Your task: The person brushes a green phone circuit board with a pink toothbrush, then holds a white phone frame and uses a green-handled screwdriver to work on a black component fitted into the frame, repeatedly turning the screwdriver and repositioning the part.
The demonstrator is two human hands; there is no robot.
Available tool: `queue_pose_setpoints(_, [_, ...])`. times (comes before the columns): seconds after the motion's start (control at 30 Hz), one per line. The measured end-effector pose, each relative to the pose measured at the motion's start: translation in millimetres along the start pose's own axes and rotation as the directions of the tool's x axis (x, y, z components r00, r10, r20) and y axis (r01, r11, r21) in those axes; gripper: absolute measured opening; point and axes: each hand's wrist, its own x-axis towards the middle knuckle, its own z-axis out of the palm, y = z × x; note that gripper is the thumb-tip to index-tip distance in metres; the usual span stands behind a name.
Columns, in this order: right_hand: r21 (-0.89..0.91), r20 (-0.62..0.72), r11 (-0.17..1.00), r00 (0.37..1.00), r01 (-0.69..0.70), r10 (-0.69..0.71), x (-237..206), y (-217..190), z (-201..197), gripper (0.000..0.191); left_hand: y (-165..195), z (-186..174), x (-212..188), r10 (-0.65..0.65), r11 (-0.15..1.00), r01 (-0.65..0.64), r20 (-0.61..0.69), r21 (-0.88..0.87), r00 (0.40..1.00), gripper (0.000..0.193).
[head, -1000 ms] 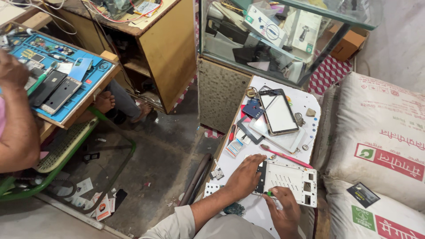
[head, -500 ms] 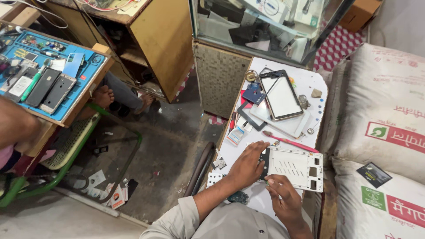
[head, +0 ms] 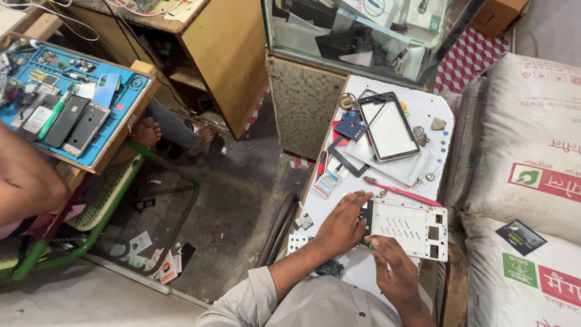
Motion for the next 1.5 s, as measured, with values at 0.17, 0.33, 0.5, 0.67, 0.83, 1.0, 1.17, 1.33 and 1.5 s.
queue_pose_setpoints(0.17, [-0.151, -0.096, 0.989, 0.995, 0.005, -0.020, 1.9, -2.7, 4.6, 0.055, 2.0, -2.6, -0.5, 0.002, 1.000, -0.002, -0.008, -0.015, 1.000, 0.063])
queue_pose_setpoints(0.33, [-0.055, -0.048, 0.998, 0.998, 0.030, -0.033, -1.9, 0.6, 2.2, 0.051, 3.2, -3.3, -0.5, -0.003, 1.000, 0.003, -0.005, -0.001, 1.000, 0.063])
queue_pose_setpoints(0.5, [-0.036, 0.022, 0.999, 1.000, 0.022, -0.021, -3.7, 2.9, -2.1, 0.054, 2.8, -3.8, -0.4, -0.015, 1.000, 0.015, 0.009, -0.006, 1.000, 0.063])
queue_pose_setpoints(0.67, [0.094, -0.001, 0.996, 1.000, 0.005, -0.005, -3.5, 4.3, 2.8, 0.055, 3.1, -2.3, -1.4, -0.019, 1.000, 0.019, 0.012, -0.001, 1.000, 0.063])
queue_pose_setpoints(0.83, [-0.016, -0.065, 0.999, 0.997, 0.033, -0.034, -4.2, 10.3, 4.3, 0.058, 2.4, -0.4, 2.5, -0.018, 0.999, 0.018, 0.002, -0.027, 1.000, 0.065])
queue_pose_setpoints(1.0, [0.048, -0.068, 0.999, 0.998, 0.001, 0.002, -5.9, 13.9, 2.2, 0.052, 2.7, 1.1, 5.0, -0.005, 1.000, 0.004, -0.015, -0.026, 1.000, 0.065])
queue_pose_setpoints(1.17, [0.054, 0.011, 0.999, 1.000, 0.010, -0.011, -6.4, 7.8, -4.2, 0.052, 2.6, 0.7, 4.6, -0.007, 1.000, 0.007, -0.010, -0.009, 1.000, 0.064])
queue_pose_setpoints(1.33, [0.060, 0.006, 0.997, 0.999, 0.049, -0.050, -4.3, 8.3, -2.1, 0.050, 1.1, 3.0, 4.3, 0.014, 1.000, -0.014, -0.012, -0.004, 1.000, 0.065])
queue_pose_setpoints(1.5, [-0.033, -0.122, 0.999, 0.992, 0.036, -0.040, -8.1, 15.7, -3.4, 0.054, 2.1, 5.3, 4.6, -0.007, 1.000, 0.007, -0.023, -0.011, 1.000, 0.065])
